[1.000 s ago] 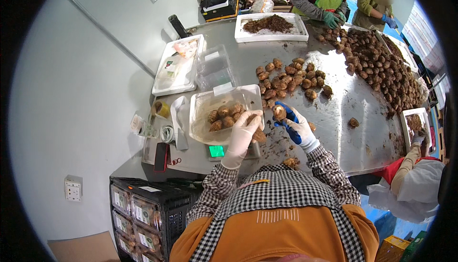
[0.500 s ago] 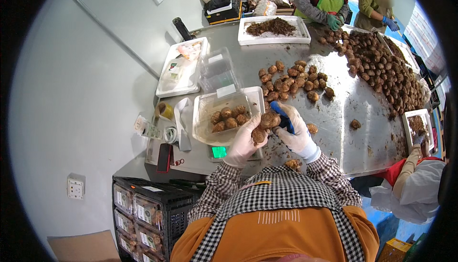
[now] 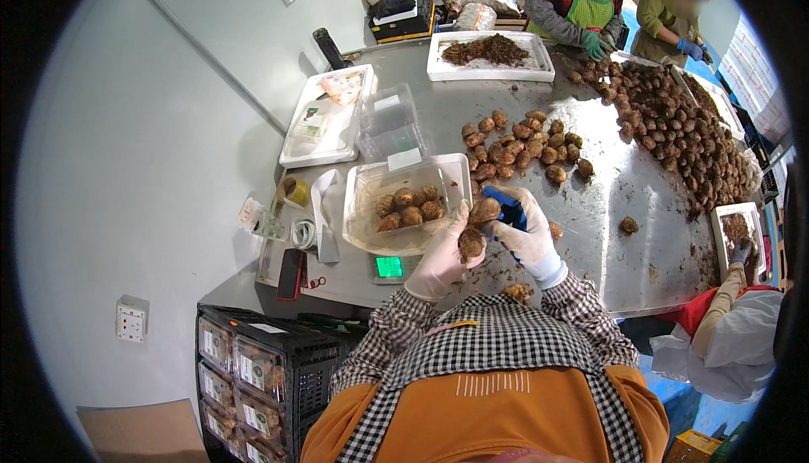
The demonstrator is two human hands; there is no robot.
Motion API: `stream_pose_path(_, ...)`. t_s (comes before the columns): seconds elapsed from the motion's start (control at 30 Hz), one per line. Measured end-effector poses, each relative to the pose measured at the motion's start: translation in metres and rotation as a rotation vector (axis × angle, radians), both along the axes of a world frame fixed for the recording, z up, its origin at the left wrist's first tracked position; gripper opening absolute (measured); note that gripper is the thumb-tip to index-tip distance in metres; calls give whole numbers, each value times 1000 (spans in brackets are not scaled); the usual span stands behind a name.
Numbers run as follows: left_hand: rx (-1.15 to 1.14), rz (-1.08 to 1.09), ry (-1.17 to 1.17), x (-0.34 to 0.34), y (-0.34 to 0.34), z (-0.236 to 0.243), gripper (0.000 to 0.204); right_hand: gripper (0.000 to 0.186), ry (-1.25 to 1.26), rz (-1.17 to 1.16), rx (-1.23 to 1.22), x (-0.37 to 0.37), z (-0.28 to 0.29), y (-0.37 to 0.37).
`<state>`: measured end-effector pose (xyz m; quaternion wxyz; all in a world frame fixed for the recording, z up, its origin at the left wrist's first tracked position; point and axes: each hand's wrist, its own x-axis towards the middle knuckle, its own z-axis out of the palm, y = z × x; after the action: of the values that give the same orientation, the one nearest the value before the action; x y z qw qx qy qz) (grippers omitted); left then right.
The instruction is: The person uses a small knife to peel the outer skin off brown nuts. They place the peeled nuts into a plastic container on a digital scale, then transfer the container to a nearby crate. The person repeats this process with additional nuts from a large pile on the table.
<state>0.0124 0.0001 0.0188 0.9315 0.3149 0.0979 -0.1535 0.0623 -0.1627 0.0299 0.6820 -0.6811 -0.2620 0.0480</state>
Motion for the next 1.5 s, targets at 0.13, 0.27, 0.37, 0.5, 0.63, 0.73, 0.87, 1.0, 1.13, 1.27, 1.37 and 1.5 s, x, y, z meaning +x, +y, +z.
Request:
stream_pose_path(0.13, -36, -10, -14, -2, -4, 8, 45, 31, 275, -11, 178, -2, 2, 2)
stream_pose_path(0.27, -192, -178, -84, 0, -1, -2, 51, 19, 412, -63, 221, 12, -20, -6)
stream_pose_path(0.37, -251, -217, -98, 2, 2, -10, 53, 22, 441, -63, 263, 16, -28, -5)
stream_pose_path(0.5, -94, -104, -88, 5, 5, -4, 50, 28, 489, -48, 314, 16, -26, -4)
stream_pose_path(0.63, 659, 388, 38, 10, 23, 6, 41, 33, 495, -68, 322, 20, -30, -13)
stream_pose_path(0.73, 1245, 632, -61, 19, 62, -8, 43, 33, 520, -90, 290, 24, -40, -19)
stream_pose_path(0.87, 2219, 386, 174, 20, 91, -4, 41, 32, 522, -179, 291, 38, -64, -26)
stream_pose_path(1.0, 2158, 803, 36, 7, 108, 1, 36, 47, -87, -533, -586, 56, -81, -58)
stream_pose_path(1.13, 2087, 1092, -341, 5, 99, 7, 29, 66, -109, -403, -1195, 54, -110, -82)
stream_pose_path(1.27, 1632, 918, -410, 14, 72, -28, 22, 55, -168, -223, -1264, 37, -147, -84)
stream_pose_path(1.37, 1534, 575, -515, 8, 32, -28, 21, 50, 58, -272, -743, 35, -158, -90)
stream_pose_path(1.5, 1209, 247, -495, 1, -9, -60, 22, 54, 495, 14, 322, 41, -131, -82)
